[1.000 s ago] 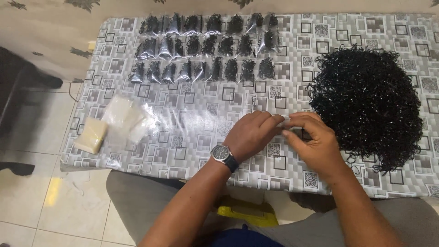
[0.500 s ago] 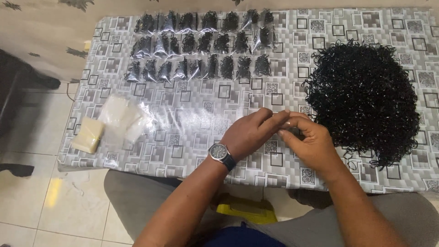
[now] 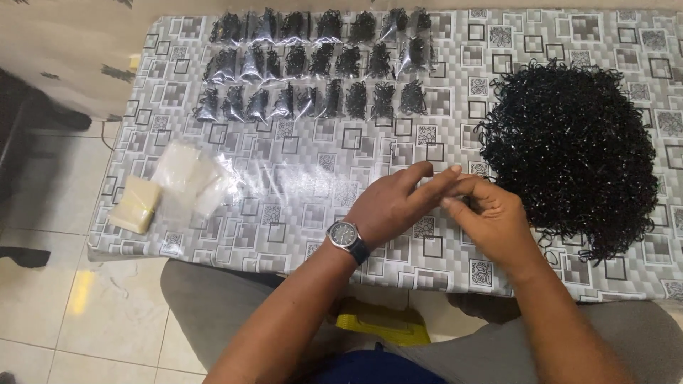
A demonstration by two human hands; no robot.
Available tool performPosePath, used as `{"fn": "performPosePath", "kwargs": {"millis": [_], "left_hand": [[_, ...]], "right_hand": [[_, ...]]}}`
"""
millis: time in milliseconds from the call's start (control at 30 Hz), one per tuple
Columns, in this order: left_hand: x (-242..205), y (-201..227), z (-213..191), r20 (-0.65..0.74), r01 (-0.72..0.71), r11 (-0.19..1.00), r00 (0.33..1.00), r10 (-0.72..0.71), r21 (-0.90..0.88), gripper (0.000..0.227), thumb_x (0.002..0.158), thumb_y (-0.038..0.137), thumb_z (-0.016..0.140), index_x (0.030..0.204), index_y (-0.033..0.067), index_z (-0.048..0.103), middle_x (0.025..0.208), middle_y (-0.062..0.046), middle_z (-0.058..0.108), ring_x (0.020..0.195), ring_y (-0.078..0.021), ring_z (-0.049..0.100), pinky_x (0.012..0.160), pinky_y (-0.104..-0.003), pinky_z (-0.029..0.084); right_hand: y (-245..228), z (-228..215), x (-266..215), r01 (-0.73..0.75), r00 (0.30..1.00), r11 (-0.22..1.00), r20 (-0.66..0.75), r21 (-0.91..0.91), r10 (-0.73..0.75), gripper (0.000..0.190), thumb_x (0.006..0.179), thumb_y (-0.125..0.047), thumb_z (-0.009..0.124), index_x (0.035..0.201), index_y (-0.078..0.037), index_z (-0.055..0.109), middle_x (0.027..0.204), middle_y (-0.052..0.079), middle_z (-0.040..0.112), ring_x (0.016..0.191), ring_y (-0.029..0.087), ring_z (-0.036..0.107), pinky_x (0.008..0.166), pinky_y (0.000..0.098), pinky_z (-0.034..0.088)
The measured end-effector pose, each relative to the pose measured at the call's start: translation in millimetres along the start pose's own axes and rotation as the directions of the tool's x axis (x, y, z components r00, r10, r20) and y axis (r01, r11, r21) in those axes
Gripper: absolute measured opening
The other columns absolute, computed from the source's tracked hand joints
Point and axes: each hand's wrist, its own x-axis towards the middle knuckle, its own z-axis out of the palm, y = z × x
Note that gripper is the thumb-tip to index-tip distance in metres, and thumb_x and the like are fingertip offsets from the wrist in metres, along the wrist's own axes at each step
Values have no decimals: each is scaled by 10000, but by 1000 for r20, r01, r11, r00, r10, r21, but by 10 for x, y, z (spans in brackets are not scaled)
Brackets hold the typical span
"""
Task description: The person picks up small black plastic parts from a pile on a table and places them into clear plastic bags, arranging the bags in rows.
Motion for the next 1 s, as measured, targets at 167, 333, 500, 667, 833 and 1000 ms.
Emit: {"fn": "performPosePath", "kwargs": {"millis": [167, 333, 500, 667, 833, 1000], "left_hand": [[12, 20, -42, 37, 48, 998, 998, -46, -40, 599, 1038, 208, 638, 1564, 220, 352, 1241, -157, 577, 847, -329, 709, 714, -461, 598], [57, 113, -125, 75, 69, 995, 995, -63, -72, 646, 1035, 214, 647, 1588, 236, 313, 1270, -147, 565, 868, -320, 717, 730, -450, 604], [40, 79, -94, 82, 101, 985, 993, -90, -141, 731, 997, 180, 695, 1598, 228, 280, 1278, -165, 541, 842, -357, 716, 690, -474, 611], [37, 13, -74, 95, 175, 960, 983, -157, -219, 723, 1010, 187, 670, 1601, 244, 257, 1326, -145, 508, 851, -374, 724, 659, -489, 622], [33, 37, -91, 98, 126, 969, 989, -107, -214, 714, 1001, 133, 671, 1592, 216, 281, 1309, -159, 507, 847, -402, 726, 664, -478, 630], [106, 84, -121, 79, 112, 979, 992, -100, -169, 704, 975, 154, 714, 1568, 192, 336, 1271, -174, 542, 853, -406, 723, 676, -495, 614]], "right_hand": [[-50, -68, 3, -41, 988, 995, -152, -89, 27, 83, 960, 9, 677, 1011, 6, 742, 1004, 194, 761, 1027, 213, 689, 925, 426, 521], [-91, -1, -42, -5, 997, 1000, -74, -1, 5, 45, 921, -2, 717, 957, 18, 734, 1029, 207, 769, 1079, 221, 661, 933, 459, 531], [73, 31, -50, -42, 999, 999, -16, 15, 42, 123, 862, -38, 787, 966, 14, 745, 1084, 217, 772, 1103, 247, 661, 943, 502, 520], [-23, -25, -12, -70, 988, 995, -144, -70, 60, 130, 1003, -56, 667, 1088, -11, 754, 999, 187, 775, 1099, 207, 689, 952, 408, 530], [-163, 12, -6, -22, 1000, 999, -7, 42, 23, 108, 910, -36, 739, 1000, 20, 761, 1073, 219, 774, 1154, 283, 660, 988, 504, 517], [-73, 19, 1, -56, 998, 996, -29, -70, 54, 149, 967, -37, 664, 1040, 12, 784, 1053, 231, 776, 1113, 326, 709, 961, 501, 514]]}}
